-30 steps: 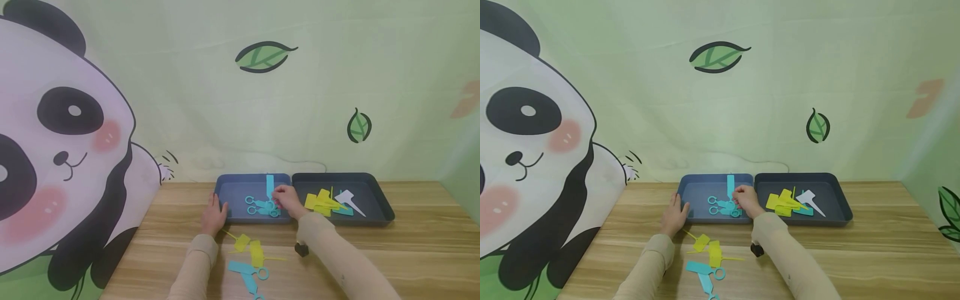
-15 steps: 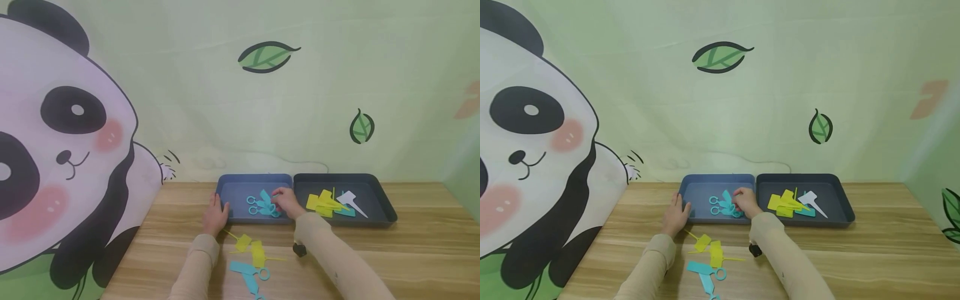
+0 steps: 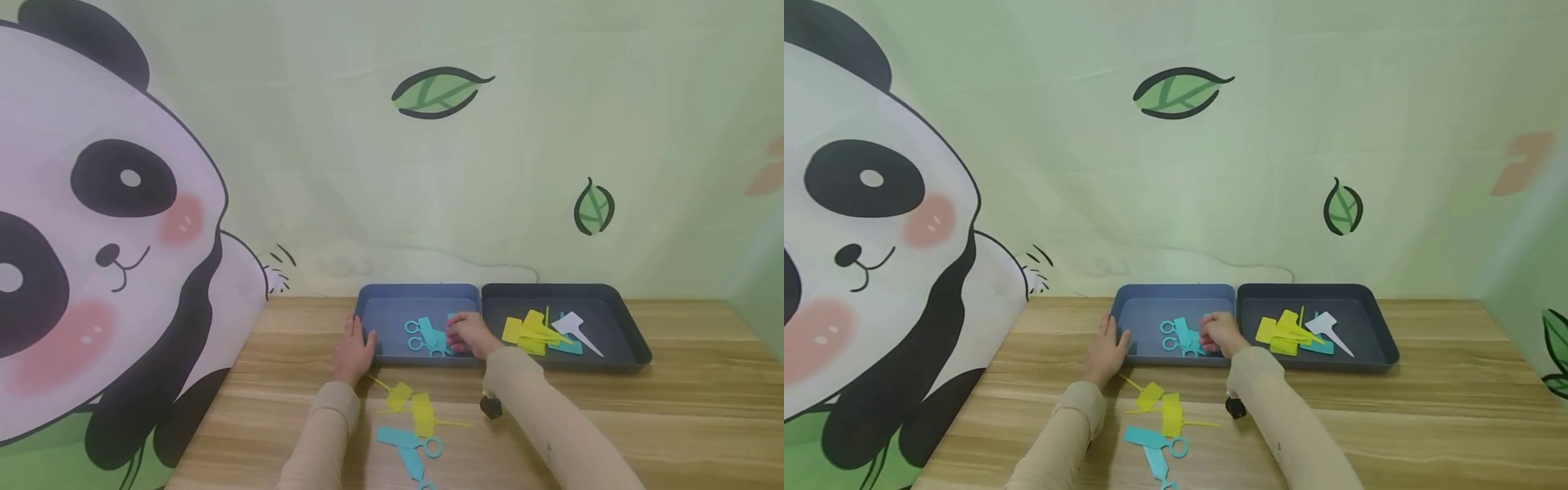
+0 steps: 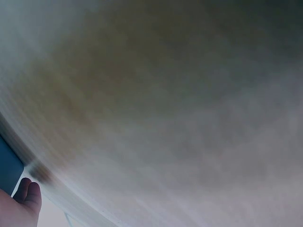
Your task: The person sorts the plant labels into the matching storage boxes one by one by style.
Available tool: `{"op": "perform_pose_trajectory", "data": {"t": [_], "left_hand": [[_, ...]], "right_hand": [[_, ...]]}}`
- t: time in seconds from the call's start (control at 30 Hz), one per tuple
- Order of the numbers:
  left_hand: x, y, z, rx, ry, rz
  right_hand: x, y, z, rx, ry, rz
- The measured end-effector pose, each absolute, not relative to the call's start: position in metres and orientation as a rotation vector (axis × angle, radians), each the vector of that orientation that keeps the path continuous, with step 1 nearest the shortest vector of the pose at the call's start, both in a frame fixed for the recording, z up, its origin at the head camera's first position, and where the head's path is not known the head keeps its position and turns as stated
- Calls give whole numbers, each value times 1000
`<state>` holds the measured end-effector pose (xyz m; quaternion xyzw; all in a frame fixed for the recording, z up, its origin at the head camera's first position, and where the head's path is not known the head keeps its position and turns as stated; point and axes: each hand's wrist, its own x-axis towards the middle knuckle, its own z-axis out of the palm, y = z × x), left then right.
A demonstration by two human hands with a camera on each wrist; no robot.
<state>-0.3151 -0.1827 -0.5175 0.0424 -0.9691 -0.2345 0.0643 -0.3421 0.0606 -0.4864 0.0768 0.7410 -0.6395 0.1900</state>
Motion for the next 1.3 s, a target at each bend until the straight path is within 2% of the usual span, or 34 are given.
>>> {"op": "perform_pose_trajectory", "data": {"t": [0.6,1.07,1.3], "left_hand": [[-315,-182,-517,114,-2909,-706],[-316,-182,-518,130,-2927,-713],[-315,-182,-517,124,-2935,-713]], "right_hand": [[-337,60,-473,114,2052,-1827],[-314,51,-464,-228,2111,-1704],[-299,49,-463,-567,2255,-1439]]}}
